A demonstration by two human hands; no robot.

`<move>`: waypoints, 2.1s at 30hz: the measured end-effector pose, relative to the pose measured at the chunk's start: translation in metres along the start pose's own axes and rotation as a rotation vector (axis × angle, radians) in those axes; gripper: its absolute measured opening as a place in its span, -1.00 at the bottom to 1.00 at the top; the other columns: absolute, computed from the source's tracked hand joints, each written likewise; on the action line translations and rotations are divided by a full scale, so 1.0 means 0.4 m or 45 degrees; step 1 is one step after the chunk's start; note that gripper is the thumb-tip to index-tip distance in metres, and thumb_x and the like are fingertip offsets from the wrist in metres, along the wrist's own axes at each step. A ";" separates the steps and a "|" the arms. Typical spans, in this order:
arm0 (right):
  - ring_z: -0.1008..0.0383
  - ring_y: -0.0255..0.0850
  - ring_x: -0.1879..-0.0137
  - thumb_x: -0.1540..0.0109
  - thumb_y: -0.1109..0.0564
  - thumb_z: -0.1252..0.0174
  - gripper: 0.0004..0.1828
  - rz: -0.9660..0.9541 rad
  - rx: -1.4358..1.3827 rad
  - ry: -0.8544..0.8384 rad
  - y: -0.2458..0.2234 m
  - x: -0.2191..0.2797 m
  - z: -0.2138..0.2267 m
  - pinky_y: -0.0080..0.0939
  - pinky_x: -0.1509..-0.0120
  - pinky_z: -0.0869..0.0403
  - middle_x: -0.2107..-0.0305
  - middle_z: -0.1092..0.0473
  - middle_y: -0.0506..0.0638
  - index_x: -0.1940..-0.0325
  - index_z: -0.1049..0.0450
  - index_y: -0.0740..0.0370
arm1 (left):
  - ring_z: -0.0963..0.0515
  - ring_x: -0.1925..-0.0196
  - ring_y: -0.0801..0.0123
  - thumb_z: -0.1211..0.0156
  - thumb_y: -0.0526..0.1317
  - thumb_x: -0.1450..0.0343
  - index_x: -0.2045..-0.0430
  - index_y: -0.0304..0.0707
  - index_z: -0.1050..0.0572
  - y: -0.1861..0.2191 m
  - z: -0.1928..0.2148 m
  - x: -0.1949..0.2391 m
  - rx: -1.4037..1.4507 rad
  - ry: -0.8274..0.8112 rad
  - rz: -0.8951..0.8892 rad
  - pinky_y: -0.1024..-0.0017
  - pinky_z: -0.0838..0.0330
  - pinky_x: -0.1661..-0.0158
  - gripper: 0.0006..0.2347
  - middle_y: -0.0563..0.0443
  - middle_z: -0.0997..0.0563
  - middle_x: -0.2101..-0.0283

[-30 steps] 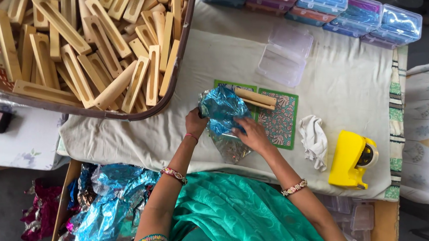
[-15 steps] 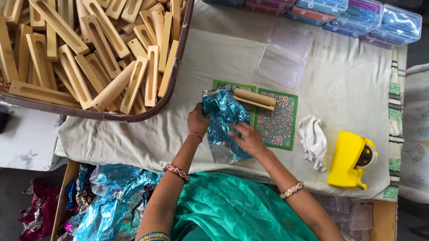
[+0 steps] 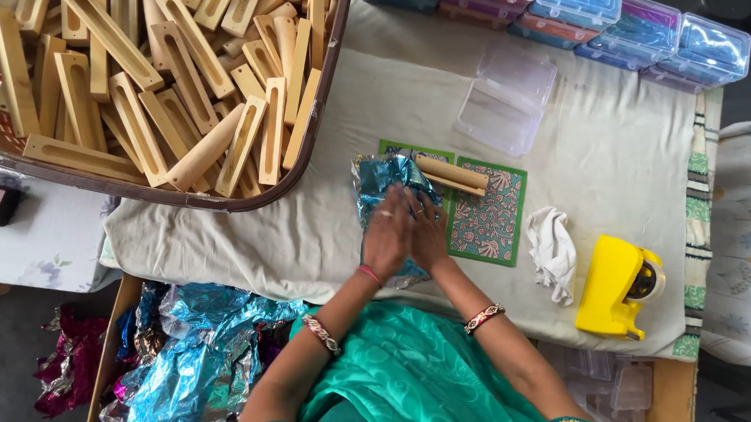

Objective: Cleaning plastic containers with a cloth and placing small objects inside before wrapping the assembly in foil.

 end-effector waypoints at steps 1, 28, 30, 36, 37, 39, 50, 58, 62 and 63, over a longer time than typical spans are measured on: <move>-0.07 0.05 -0.54 -0.15 -0.09 -0.22 -0.19 0.002 0.000 0.005 0.004 -0.004 -0.006 0.22 -0.42 -0.13 -0.48 -0.10 0.02 -0.50 -0.23 -0.05 | -0.18 -0.53 -0.15 0.03 -0.22 -0.53 -0.42 -0.43 -0.12 0.001 -0.002 0.000 -0.003 0.003 -0.002 0.06 -0.09 -0.46 -0.48 -0.39 -0.16 -0.48; -0.33 0.03 -0.26 -0.01 0.15 -0.33 -0.16 -0.096 -0.125 0.014 0.296 -0.126 0.107 0.30 -0.27 -0.25 -0.12 -0.33 0.15 -0.39 -0.28 0.17 | 0.25 -0.60 0.05 0.03 0.16 -0.46 -0.47 -0.06 -0.03 -0.046 -0.075 0.073 -0.339 -0.428 0.292 -0.02 0.36 -0.45 -0.33 -0.12 0.18 -0.57; -0.37 0.08 -0.22 -0.22 0.10 -0.28 -0.39 -0.170 -0.161 -0.163 0.329 -0.099 0.060 0.20 -0.18 -0.39 -0.04 -0.35 0.16 -0.36 -0.33 0.09 | 0.25 -0.60 0.04 0.04 0.17 -0.47 -0.47 -0.06 -0.02 -0.047 -0.078 0.068 -0.342 -0.480 0.289 -0.03 0.36 -0.45 -0.33 -0.12 0.18 -0.57; -0.43 0.15 -0.13 -0.23 0.10 -0.26 -0.51 -0.524 -0.093 -0.023 0.525 0.117 0.016 0.21 -0.11 -0.47 -0.05 -0.36 0.19 -0.25 -0.41 0.15 | 0.21 -0.60 0.08 0.03 0.16 -0.47 -0.48 -0.01 -0.02 -0.054 -0.072 0.031 -0.365 -0.484 0.220 -0.04 0.32 -0.46 -0.35 -0.10 0.15 -0.57; -0.43 0.15 -0.13 -0.23 0.10 -0.26 -0.51 -0.524 -0.094 -0.024 0.529 0.130 0.028 0.21 -0.11 -0.47 -0.05 -0.36 0.19 -0.25 -0.41 0.15 | 0.21 -0.60 0.08 0.03 0.16 -0.47 -0.48 -0.01 -0.02 -0.058 -0.077 0.036 -0.366 -0.485 0.221 -0.04 0.32 -0.46 -0.35 -0.10 0.15 -0.57; -0.40 0.19 -0.16 -0.24 0.01 -0.30 -0.47 -0.643 -0.153 0.043 0.554 0.157 0.060 0.18 -0.14 -0.47 -0.03 -0.35 0.24 -0.24 -0.41 0.24 | 0.19 -0.59 0.06 0.02 0.15 -0.46 -0.46 -0.03 -0.04 -0.062 -0.084 0.034 -0.367 -0.445 0.195 -0.06 0.33 -0.44 -0.35 -0.10 0.15 -0.56; -0.19 0.07 -0.50 -0.42 -0.01 -0.01 -0.49 0.013 -0.512 0.217 0.079 -0.031 0.090 0.11 -0.53 -0.22 -0.40 -0.20 0.12 -0.46 -0.27 0.12 | 0.24 -0.59 0.08 -0.01 0.14 -0.45 -0.46 -0.08 -0.05 -0.045 -0.087 0.069 -0.345 -0.423 0.336 -0.05 0.34 -0.45 -0.33 -0.10 0.16 -0.57; -0.08 0.06 -0.55 -0.37 -0.10 -0.04 -0.39 0.019 -0.173 0.207 0.083 -0.085 0.039 0.23 -0.48 -0.13 -0.45 -0.12 0.12 -0.48 -0.22 0.10 | 0.15 -0.60 0.16 0.11 0.11 -0.53 -0.47 -0.01 -0.06 -0.098 -0.051 0.051 -0.387 -0.363 0.361 0.02 0.26 -0.47 -0.42 0.06 0.08 -0.57; -0.21 0.14 -0.41 -0.40 -0.08 -0.11 -0.34 -0.135 -0.387 0.526 0.140 -0.090 0.027 0.18 -0.43 -0.26 -0.30 -0.21 0.28 -0.52 -0.17 0.19 | 0.14 -0.59 0.12 0.12 0.12 -0.51 -0.47 -0.05 -0.05 -0.103 -0.047 0.052 -0.400 -0.392 0.310 0.02 0.24 -0.45 -0.40 0.04 0.09 -0.57; -0.32 0.14 -0.30 -0.37 -0.06 -0.17 -0.30 -0.244 -0.407 0.646 0.163 -0.084 0.028 0.16 -0.34 -0.34 -0.20 -0.31 0.29 -0.52 -0.14 0.22 | 0.14 -0.59 0.12 0.11 0.12 -0.51 -0.48 -0.04 -0.06 -0.101 -0.049 0.054 -0.403 -0.399 0.321 0.03 0.24 -0.46 -0.40 0.06 0.09 -0.57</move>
Point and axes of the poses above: each hand's wrist, its own x-axis away from the middle knuckle, its own z-axis out of the back of the hand, y = z × x, the point moved 6 cm from there along -x, towards the middle knuckle
